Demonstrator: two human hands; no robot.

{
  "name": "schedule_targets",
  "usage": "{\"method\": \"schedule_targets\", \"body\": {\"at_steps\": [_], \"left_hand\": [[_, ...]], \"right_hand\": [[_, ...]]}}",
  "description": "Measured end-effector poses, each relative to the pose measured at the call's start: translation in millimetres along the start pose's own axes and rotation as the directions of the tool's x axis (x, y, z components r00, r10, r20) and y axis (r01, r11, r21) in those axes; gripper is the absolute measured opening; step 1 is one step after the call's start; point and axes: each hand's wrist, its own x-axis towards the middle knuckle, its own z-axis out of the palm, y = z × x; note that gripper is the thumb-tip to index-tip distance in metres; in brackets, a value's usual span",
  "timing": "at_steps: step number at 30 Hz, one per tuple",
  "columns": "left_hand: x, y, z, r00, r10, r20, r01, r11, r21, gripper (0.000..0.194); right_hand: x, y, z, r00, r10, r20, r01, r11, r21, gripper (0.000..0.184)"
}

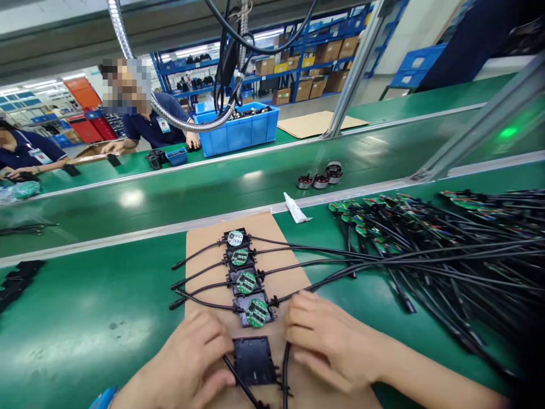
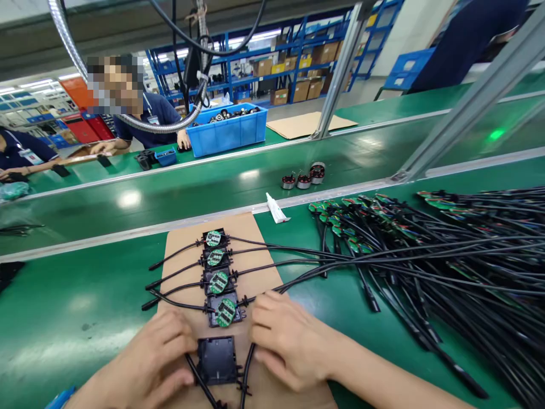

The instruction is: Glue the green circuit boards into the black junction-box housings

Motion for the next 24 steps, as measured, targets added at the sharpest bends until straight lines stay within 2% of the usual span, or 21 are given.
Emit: {"method": "schedule_targets", "body": {"at_steps": [2,4,6,9,11,15,18,24], "left_hand": [[-7.7,3.3,0.8,0.997,0.075,0.018,-0.075,0.997,0.006,0.011],[-19.0,5.4,1.1,0.996,0.076,-0.056,-0.075,0.997,0.023,0.013],[-33.7,7.2,-1.2,0.990,0.005,-0.139,-0.007,1.000,-0.009,0.013],[-57.0,9.2,-5.2,0.961,-0.127,-0.247,0.123,0.992,-0.032,0.013],[-69.5,9.3,-3.0,0.943,-0.188,-0.276,0.191,0.981,-0.014,0.012],[-81.2,9.8,12.4,0.941,-0.299,-0.158,0.309,0.950,0.039,0.015],[-81.2,13.2,19.0,0.935,-0.347,-0.075,0.351,0.935,0.050,0.019],[-74.3,17.9,14.6,0.955,-0.295,0.040,0.296,0.955,-0.027,0.017]], "right_hand": [[-5.9,-7.8,2.9,0.999,-0.012,0.050,0.014,0.999,-0.033,0.007],[-11.4,-11.7,5.9,1.000,0.004,0.029,-0.001,0.997,-0.073,0.014],[-16.2,-12.3,7.6,0.999,0.031,-0.019,-0.032,0.998,-0.050,0.020],[-21.3,-10.0,10.7,0.991,0.106,-0.086,-0.105,0.994,0.009,0.020],[-22.6,-7.5,15.9,0.984,0.153,-0.092,-0.155,0.988,-0.020,0.021],[-21.6,-2.1,30.0,0.981,0.190,-0.030,-0.192,0.971,-0.139,0.017],[-20.8,0.5,33.9,0.983,0.184,0.008,-0.179,0.968,-0.174,0.016],[-18.6,3.9,25.4,0.987,0.158,0.009,-0.154,0.974,-0.169,0.019]]}}
